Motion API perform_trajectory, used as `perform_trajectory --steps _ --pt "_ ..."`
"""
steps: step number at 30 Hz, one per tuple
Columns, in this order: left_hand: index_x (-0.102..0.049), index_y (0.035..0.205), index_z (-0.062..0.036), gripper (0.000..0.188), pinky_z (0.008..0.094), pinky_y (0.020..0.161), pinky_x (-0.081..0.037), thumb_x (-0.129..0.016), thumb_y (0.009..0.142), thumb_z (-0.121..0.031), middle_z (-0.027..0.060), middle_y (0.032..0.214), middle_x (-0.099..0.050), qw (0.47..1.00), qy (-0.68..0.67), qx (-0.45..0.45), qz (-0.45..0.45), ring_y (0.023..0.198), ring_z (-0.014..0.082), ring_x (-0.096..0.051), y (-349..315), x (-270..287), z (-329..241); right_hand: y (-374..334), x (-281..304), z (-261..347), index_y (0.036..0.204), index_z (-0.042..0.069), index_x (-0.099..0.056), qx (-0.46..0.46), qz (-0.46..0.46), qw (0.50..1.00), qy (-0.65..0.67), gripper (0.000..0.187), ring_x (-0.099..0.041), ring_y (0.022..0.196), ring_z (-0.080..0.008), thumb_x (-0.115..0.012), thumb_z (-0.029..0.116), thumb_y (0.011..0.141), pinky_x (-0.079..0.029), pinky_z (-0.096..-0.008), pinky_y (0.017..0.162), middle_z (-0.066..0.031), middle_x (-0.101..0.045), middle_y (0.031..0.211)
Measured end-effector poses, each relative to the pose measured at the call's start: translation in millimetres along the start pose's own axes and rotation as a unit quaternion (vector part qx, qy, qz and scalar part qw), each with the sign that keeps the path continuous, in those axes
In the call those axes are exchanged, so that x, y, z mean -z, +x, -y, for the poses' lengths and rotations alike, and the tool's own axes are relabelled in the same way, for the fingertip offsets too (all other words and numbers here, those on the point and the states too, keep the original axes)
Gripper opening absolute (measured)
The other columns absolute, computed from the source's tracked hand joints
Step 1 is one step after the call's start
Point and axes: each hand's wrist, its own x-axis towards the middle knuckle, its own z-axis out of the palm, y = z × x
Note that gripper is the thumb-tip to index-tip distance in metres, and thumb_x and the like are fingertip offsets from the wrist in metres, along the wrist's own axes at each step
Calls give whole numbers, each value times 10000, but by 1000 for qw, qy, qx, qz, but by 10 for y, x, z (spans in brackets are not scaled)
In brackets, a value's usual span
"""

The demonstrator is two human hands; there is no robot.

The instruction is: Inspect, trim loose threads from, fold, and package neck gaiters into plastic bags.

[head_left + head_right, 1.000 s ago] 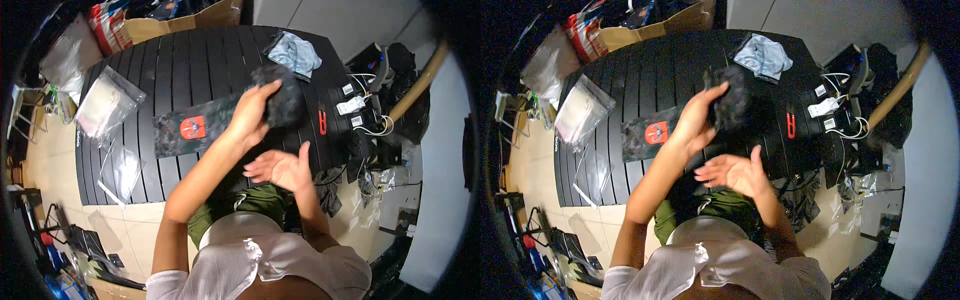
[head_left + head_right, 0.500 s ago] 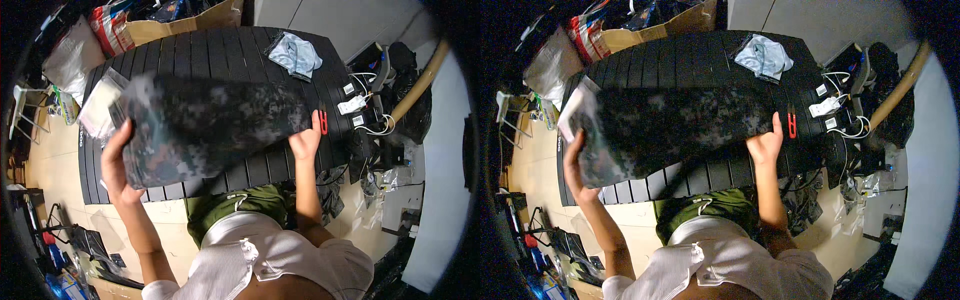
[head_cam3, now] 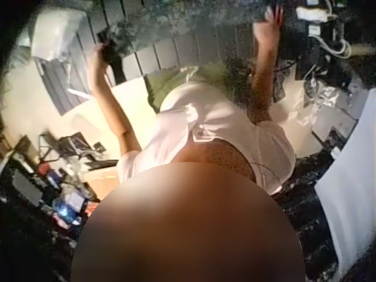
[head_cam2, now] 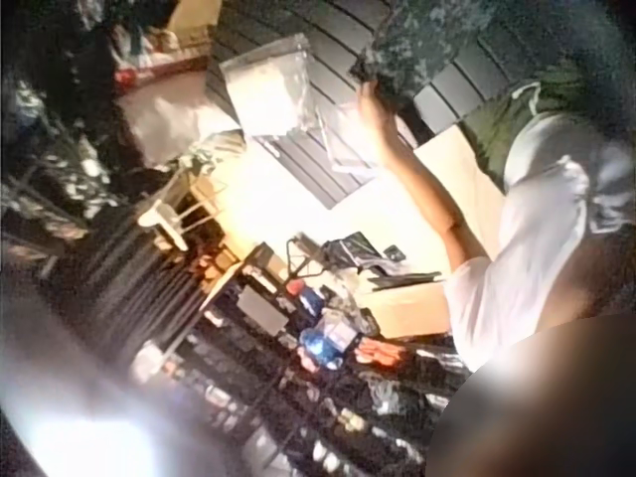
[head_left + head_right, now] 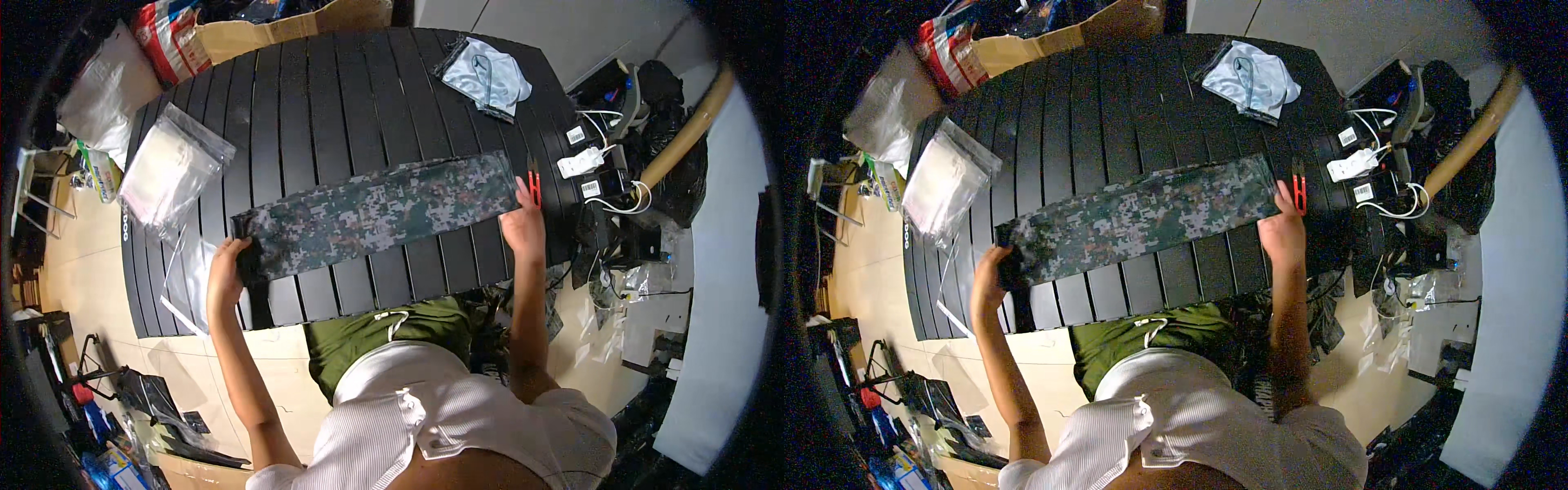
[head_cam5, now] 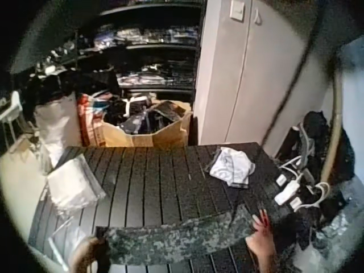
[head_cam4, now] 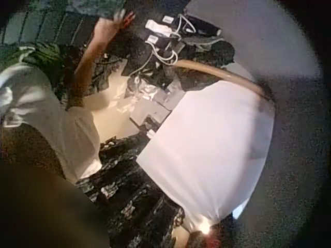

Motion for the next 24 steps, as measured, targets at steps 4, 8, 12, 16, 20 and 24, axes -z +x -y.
perform_trajectory --steps 4,8,12,16,20,24 --pt "-537 1125 -16 354 264 654 -471 -554 857 -247 109 1005 -610 911 351 -167 -136 814 183 -591 -211 -101 -34 23 36 409 1091 30 -550 -16 -202 956 211 238 -477 1117 -236 -470 71 870 -387 -332 920 -110 -535 1153" --pt "-540 1152 -47 296 302 719 -468 -520 883 -169 147 1070 -591 835 418 -270 -236 909 206 -578 -402 -461 -165 262 109 504 956 40 -609 271 -139 946 -113 168 -497 1094 -257 -476 49 852 -387 -348 923 -89 -598 1043" --pt "-552 1069 -4 229 350 910 -376 -507 851 -59 175 1084 -552 744 492 -438 -111 1044 324 -501 -196 -700 -48 505 -162 532 971 46 -611 311 -34 942 -121 165 -485 1096 -268 -514 89 845 -358 -357 942 -95 -594 1025" --pt "-545 1083 3 242 367 947 -355 -503 858 -77 169 1137 -532 689 532 -480 -107 1093 324 -479 -150 -625 102 727 -47 338 975 61 -614 313 22 927 -206 175 -493 1016 -268 -556 125 823 -362 -354 903 -83 -594 975" --pt "-537 1112 -19 270 407 988 -308 -497 850 -67 163 1176 -510 719 515 -453 -107 1138 341 -433 -194 -624 70 1010 111 362 968 59 -613 223 123 963 -91 200 -495 945 -244 -604 151 790 -370 -340 860 -74 -583 927" --pt "-534 1122 -31 281 408 996 -300 -502 846 -72 147 1194 -500 712 534 -442 -113 1163 332 -414 -177 -614 91 1206 176 406 867 40 -605 266 260 920 -123 175 -514 880 -193 -653 132 726 -395 -303 786 -54 -571 864"
